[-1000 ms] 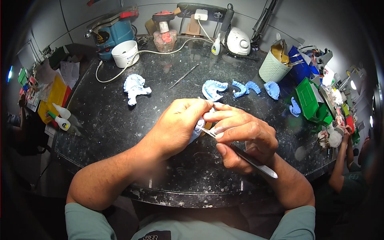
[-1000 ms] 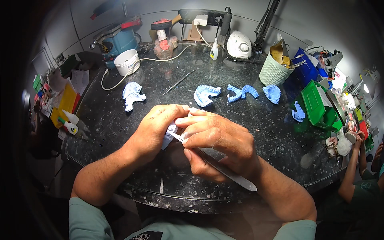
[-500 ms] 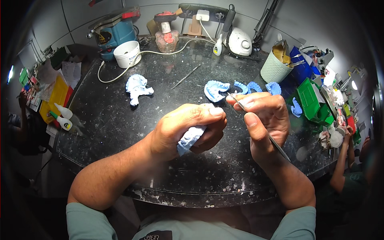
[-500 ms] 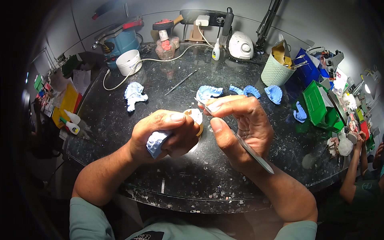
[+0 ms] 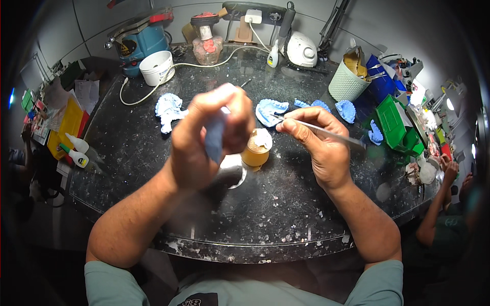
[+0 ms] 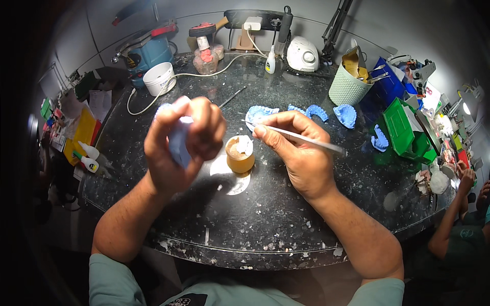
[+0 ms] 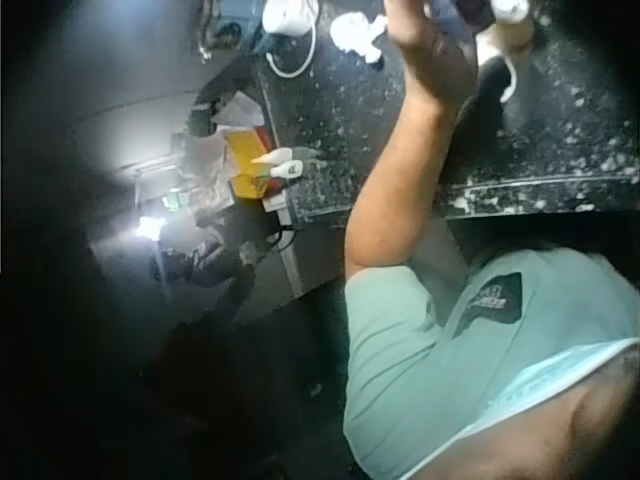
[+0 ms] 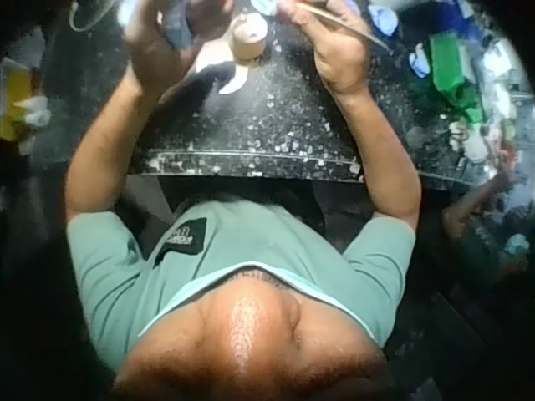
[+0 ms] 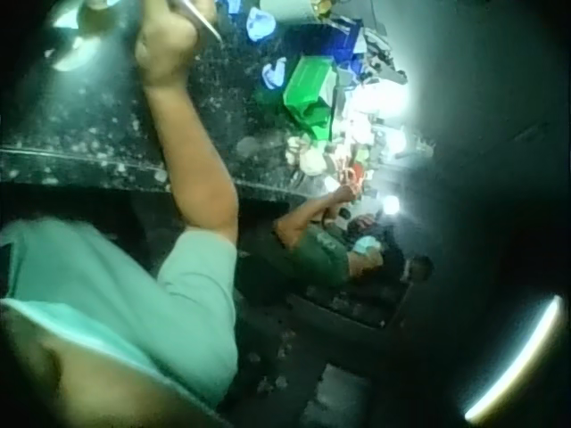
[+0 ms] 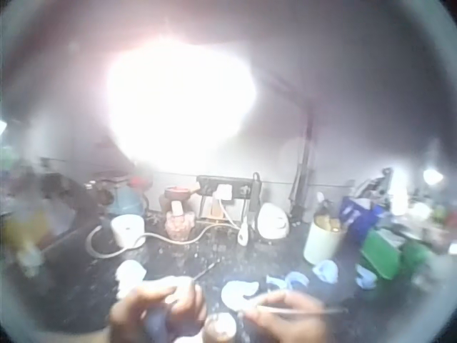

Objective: Trimming a dental impression model using a scraper tool.

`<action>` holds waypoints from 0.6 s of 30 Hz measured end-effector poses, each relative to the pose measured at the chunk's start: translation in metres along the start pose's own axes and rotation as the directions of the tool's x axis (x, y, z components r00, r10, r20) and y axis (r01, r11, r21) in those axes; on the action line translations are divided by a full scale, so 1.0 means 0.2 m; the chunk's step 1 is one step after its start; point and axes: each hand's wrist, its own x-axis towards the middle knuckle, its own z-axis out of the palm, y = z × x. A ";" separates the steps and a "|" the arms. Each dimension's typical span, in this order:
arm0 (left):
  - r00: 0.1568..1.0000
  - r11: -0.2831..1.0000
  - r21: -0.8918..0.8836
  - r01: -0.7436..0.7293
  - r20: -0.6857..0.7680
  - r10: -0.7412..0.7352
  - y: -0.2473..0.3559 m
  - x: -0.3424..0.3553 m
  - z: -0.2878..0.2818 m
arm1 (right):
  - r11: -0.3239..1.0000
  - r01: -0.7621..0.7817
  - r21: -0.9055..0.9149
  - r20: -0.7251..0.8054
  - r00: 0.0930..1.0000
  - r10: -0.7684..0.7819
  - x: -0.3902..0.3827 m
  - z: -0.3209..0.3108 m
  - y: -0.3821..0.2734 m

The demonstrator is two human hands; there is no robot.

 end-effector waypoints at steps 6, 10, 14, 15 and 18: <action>0.970 0.900 0.427 0.093 -0.244 0.016 -0.03 0.05 -0.13 | 0.934 0.166 -0.318 0.056 0.986 -0.157 0.00 -0.02 0.08; 0.982 0.766 0.615 0.186 -0.082 -0.173 -0.02 0.05 -0.15 | 0.895 0.241 -0.375 0.098 0.971 -0.220 0.00 -0.01 0.06; 0.976 0.581 0.812 0.058 0.077 -0.204 -0.03 0.04 -0.12 | 0.893 0.222 -0.390 0.073 0.975 -0.211 -0.01 -0.01 0.07; 0.974 0.586 0.809 0.052 0.089 -0.210 -0.04 0.04 -0.13 | 0.929 0.176 -0.326 0.045 0.984 -0.171 -0.02 -0.01 0.08; 0.949 0.703 0.710 0.050 0.185 -0.254 -0.06 0.05 -0.17 | 0.938 0.195 -0.288 0.016 0.980 -0.199 -0.01 -0.01 0.09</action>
